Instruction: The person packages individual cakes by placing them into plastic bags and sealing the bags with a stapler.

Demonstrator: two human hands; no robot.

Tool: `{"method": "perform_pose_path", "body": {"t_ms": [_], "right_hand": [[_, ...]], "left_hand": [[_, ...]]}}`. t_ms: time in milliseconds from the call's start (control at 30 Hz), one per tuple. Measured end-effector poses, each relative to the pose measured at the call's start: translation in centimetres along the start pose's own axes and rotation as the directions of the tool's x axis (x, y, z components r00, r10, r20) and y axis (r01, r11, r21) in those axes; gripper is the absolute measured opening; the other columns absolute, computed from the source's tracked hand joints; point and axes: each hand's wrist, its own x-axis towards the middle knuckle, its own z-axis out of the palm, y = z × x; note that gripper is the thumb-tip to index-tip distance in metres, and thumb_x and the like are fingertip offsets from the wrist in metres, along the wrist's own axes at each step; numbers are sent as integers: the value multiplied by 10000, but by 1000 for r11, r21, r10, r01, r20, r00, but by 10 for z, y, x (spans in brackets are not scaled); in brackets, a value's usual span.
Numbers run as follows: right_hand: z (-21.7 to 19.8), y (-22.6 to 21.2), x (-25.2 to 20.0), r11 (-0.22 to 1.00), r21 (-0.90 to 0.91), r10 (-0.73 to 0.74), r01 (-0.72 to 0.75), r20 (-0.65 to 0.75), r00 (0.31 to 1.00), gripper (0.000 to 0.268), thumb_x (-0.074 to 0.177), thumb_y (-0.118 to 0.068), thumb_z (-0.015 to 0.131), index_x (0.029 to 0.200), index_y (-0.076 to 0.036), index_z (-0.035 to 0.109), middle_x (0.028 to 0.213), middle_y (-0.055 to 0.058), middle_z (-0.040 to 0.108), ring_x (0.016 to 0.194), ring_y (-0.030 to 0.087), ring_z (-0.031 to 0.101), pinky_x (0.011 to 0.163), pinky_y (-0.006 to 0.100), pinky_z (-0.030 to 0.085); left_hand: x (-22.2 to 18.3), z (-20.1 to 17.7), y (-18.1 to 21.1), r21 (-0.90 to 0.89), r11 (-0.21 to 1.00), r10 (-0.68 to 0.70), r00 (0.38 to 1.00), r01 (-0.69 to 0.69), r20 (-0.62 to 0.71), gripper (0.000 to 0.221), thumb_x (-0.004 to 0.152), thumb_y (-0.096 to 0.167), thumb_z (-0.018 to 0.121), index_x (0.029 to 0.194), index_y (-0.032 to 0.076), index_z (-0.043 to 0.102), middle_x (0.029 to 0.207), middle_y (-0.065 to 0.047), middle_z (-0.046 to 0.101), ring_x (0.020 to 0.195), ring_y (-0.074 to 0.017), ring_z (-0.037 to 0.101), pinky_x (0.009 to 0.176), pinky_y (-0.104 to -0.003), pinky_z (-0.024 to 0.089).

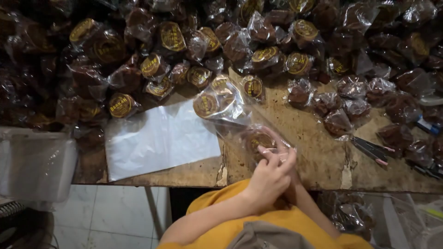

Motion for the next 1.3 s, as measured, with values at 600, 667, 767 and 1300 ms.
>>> {"method": "perform_pose_path", "body": {"t_ms": [600, 667, 767, 1300], "right_hand": [[4, -5, 23, 878, -455, 200, -148, 70, 977, 753, 921, -218, 671, 1596, -225, 337, 1209, 244, 664, 1115, 390, 655, 948, 507, 568], [-4, 18, 26, 825, -565, 74, -8, 94, 993, 609, 917, -244, 715, 1482, -189, 496, 1229, 200, 686, 1160, 353, 652, 997, 477, 534], [-3, 15, 36, 700, -691, -98, 180, 158, 983, 393, 939, -256, 724, 1310, -132, 694, 1217, 150, 730, 1174, 322, 666, 1023, 438, 521], [17, -17, 59, 563, -814, 177, 141, 286, 942, 394, 1027, -362, 508, 1395, -266, 609, 1416, 37, 633, 1356, 231, 540, 1180, 392, 386]], "left_hand": [[-36, 3, -74, -91, 911, -413, 894, 403, -175, 1030, 920, 750, 396, 1536, -75, 374, 1638, -275, 311, 1547, -430, 212, 1241, -558, 2], [-41, 13, -73, -72, 912, -410, 899, 404, -152, 1129, 839, 810, 421, 1512, -97, 392, 1616, -297, 338, 1531, -437, 255, 1245, -556, 38], [-33, 21, -70, -56, 915, -403, 899, 399, -172, 1266, 723, 898, 439, 1467, -127, 430, 1576, -325, 382, 1502, -448, 323, 1249, -546, 129], [-16, 22, -69, -27, 892, -453, 890, 452, -46, 1468, 586, 946, 581, 1476, -193, 323, 1568, -414, 273, 1495, -545, 224, 1257, -590, 125]]}}
